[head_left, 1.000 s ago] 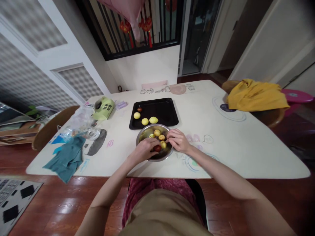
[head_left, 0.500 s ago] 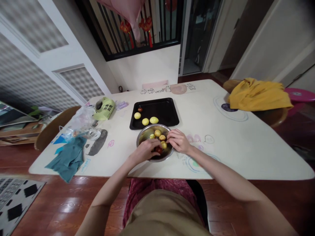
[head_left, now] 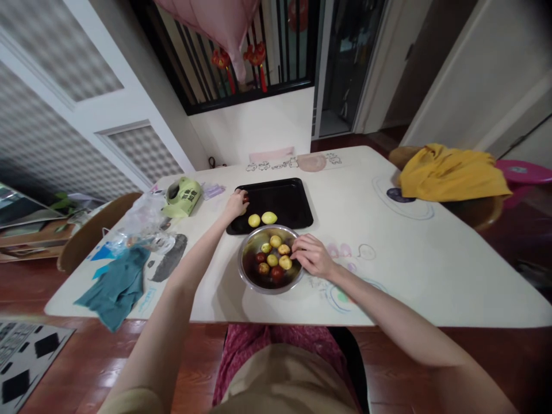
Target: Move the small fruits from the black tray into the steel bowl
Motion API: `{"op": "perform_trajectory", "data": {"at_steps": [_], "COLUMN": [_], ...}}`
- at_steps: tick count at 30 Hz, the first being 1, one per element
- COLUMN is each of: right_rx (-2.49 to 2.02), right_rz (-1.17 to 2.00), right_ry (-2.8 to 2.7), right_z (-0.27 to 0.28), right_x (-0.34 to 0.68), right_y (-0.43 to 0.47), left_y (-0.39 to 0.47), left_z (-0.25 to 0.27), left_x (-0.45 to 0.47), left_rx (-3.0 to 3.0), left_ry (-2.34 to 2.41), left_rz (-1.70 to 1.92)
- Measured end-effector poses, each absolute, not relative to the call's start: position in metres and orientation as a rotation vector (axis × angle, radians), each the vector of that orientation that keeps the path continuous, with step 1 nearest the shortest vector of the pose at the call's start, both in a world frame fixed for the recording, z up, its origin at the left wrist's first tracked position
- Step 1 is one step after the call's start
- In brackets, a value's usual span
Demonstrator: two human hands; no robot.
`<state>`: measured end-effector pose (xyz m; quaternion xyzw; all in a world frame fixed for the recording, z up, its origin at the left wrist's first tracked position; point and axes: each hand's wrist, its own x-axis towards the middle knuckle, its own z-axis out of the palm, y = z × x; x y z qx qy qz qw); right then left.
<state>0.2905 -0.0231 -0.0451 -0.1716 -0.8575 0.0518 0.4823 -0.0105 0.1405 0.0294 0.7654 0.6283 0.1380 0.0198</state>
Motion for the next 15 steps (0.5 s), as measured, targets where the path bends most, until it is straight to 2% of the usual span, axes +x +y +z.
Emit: {"op": "perform_trajectory", "data": {"at_steps": [8, 15], "right_rx": [-0.412, -0.408], "right_rz": [0.145, 0.154], "right_ry": [-2.121, -2.116], "right_z": [-0.047, -0.047], "right_x": [0.292, 0.292], "right_y": [-0.02, -0.02], "left_y": [0.187, 0.172], "left_z": [0.008, 0.016], "left_x": [-0.005, 0.006], "left_rx": [2.346, 2.418], "left_ry": [2.003, 1.914], "left_rz": [0.28, 0.386]}}
